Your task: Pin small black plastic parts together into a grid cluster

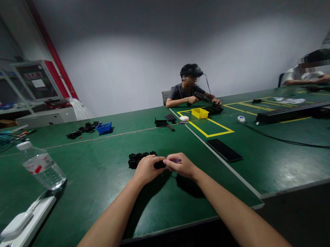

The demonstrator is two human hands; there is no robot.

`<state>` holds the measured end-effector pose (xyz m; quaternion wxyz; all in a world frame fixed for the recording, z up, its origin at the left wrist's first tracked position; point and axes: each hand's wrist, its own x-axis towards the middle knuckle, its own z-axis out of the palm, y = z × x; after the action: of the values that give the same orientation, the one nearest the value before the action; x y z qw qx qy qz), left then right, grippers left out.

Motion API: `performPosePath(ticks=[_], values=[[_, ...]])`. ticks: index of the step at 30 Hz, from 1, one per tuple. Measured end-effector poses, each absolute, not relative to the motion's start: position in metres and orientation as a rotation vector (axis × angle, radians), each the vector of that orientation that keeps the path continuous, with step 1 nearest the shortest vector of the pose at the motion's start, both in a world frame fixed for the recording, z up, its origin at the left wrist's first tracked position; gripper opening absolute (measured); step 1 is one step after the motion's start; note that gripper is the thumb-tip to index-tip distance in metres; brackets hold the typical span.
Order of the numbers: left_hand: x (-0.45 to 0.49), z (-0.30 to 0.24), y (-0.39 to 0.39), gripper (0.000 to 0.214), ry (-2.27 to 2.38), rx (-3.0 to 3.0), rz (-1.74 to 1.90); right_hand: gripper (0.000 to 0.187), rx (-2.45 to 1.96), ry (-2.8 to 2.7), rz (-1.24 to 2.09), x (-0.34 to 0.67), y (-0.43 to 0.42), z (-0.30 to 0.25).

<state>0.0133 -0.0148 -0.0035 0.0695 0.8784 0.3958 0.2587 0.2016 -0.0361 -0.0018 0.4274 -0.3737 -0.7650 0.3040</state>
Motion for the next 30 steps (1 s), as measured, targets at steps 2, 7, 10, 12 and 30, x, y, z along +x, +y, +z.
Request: performPosePath(ticks=[2,7,10,12,30], values=[[0.0134,-0.0035,-0.0144,0.034,1.190,2.645,0.767,0.039,-0.940,-1.916,0.751,0.2016,-0.0358,-0.0026],[0.0134,-0.0039,-0.0138,0.033,1.184,2.654,0.768,0.038,-0.955,-1.917,0.754,0.2020,-0.0349,-0.0045],[0.0134,-0.0047,-0.0135,0.032,1.179,2.657,0.774,0.037,-0.961,-1.921,0.747,0.2023,-0.0349,-0.0044],[0.0137,-0.0051,-0.0132,0.032,1.182,2.657,0.771,0.037,-0.959,-1.922,0.744,0.2023,-0.0350,-0.0040],[0.0140,-0.0030,-0.0141,0.033,1.177,2.654,0.746,0.038,-0.991,-1.938,0.724,0.2025,-0.0344,-0.0039]])
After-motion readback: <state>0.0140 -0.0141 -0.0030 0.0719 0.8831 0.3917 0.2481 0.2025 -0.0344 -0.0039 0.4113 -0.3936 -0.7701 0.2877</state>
